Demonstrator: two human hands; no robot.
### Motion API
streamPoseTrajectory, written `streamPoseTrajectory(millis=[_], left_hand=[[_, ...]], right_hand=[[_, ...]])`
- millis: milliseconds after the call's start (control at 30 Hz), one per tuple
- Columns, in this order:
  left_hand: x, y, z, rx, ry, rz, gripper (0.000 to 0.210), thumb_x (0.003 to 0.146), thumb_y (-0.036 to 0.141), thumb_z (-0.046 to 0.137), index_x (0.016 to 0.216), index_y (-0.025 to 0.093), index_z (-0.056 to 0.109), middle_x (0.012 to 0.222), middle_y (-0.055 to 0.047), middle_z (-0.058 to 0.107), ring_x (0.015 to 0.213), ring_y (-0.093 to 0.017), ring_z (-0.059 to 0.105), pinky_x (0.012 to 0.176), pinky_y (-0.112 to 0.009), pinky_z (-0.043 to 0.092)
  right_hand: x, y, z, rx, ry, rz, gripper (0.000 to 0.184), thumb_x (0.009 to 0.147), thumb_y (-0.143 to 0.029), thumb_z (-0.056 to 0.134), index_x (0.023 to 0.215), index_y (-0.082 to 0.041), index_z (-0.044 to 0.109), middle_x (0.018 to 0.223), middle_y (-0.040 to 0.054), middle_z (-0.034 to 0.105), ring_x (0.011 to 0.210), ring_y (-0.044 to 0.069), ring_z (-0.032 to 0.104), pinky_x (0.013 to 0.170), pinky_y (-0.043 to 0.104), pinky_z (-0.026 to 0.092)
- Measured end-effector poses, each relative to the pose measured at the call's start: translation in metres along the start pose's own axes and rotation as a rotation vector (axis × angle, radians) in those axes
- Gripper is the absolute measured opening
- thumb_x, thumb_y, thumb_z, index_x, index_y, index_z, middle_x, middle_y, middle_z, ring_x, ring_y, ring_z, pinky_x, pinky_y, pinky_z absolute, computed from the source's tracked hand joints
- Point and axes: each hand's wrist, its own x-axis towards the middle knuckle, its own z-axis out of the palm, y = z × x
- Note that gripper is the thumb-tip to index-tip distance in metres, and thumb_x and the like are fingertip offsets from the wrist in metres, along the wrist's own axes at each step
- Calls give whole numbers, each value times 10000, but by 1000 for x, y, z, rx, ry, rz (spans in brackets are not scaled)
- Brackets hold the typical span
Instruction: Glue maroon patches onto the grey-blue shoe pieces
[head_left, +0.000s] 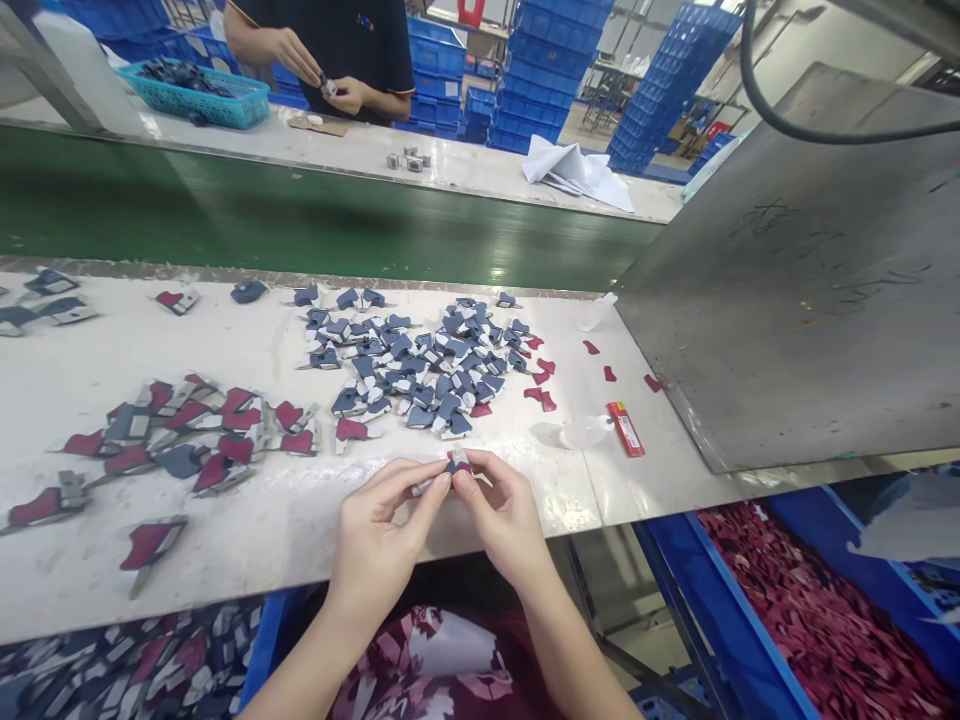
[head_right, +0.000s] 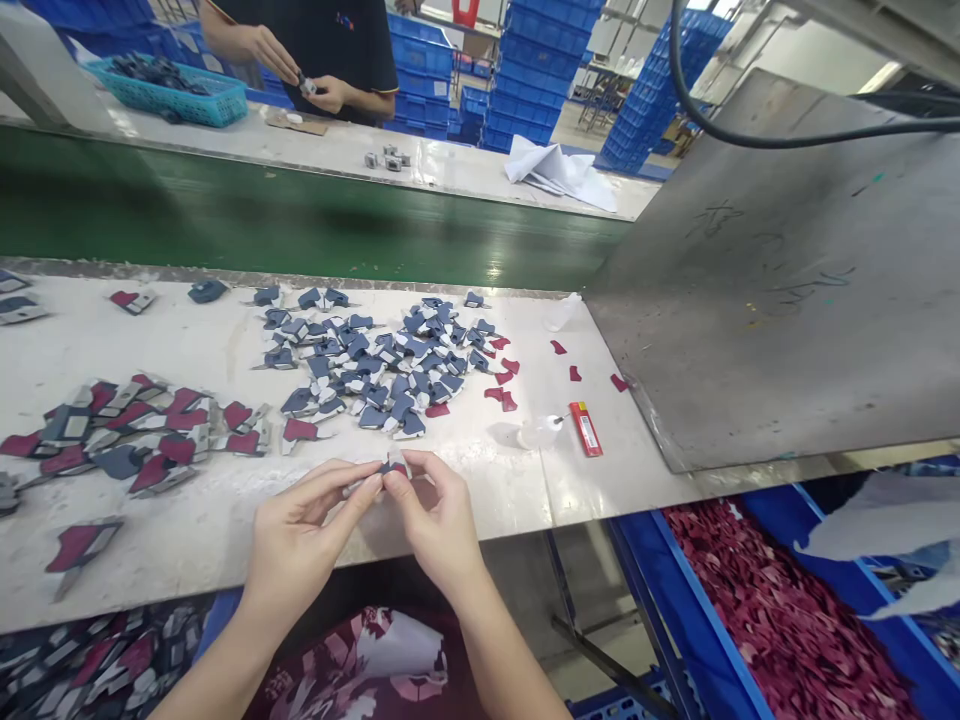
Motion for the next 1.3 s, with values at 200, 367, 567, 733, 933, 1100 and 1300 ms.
streamPoseTrajectory(millis=[200, 367, 567, 733, 933, 1100, 1300], left_hand=[[1, -4, -4, 148, -73, 146, 161, 894, 212, 654, 1018, 217, 757, 931, -46, 703, 862, -167, 673, 770, -253, 548], [6, -3, -15, 208, -136, 185, 190, 863, 211, 690, 1038, 234, 761, 882, -32, 703, 821, -162, 659, 762, -246, 527], [1, 4, -18, 69, -79, 23, 156, 859, 287, 699, 974, 235, 790, 959, -39, 756, 859, -185, 699, 730, -222, 556], [0, 12, -23, -71, -136, -91, 163, 861, 296, 698, 949, 204, 800, 888, -50, 763, 832, -198, 710, 729, -232, 586], [-3, 14, -25, -142, -176, -153, 182, 842, 308, 722, 972, 211, 805, 953, -65, 772, 822, -204, 727, 734, -255, 624], [-5, 13, -24, -192, -150, -179, 194, 829, 306, 734, 975, 202, 806, 959, -72, 779, 800, -202, 736, 736, -265, 637], [0, 12, -30, -263, -183, -205, 197, 802, 273, 764, 975, 188, 806, 936, -85, 793, 848, -234, 751, 782, -294, 628]], right_hand=[[2, 0, 3, 18, -9, 23, 295, 876, -483, 653, 938, -197, 685, 863, 35, 701, 823, 178, 648, 788, 299, 528], [6, -4, -6, 38, -123, 130, 408, 909, -556, 575, 799, -187, 711, 708, 13, 652, 660, 141, 594, 667, 274, 516], [0, -6, -11, -406, 16, -406, 676, 727, -451, 826, 1333, -291, 572, 1156, 84, 650, 1050, 256, 609, 860, 412, 549], [0, -11, -11, -703, 7, -842, 470, 800, -168, 765, 1211, -345, 619, 999, 35, 694, 963, 234, 602, 912, 470, 513], [-1, -6, -6, -706, -18, -798, 330, 850, -130, 655, 1117, -325, 637, 896, 38, 601, 906, 226, 553, 765, 410, 524], [0, 1, -3, -730, -18, -790, 331, 834, -78, 601, 1060, -314, 654, 907, 43, 554, 892, 218, 539, 731, 389, 499], [3, 5, -2, -649, 23, -801, 430, 853, -86, 625, 1195, -347, 599, 891, 27, 640, 852, 215, 574, 724, 391, 513]])
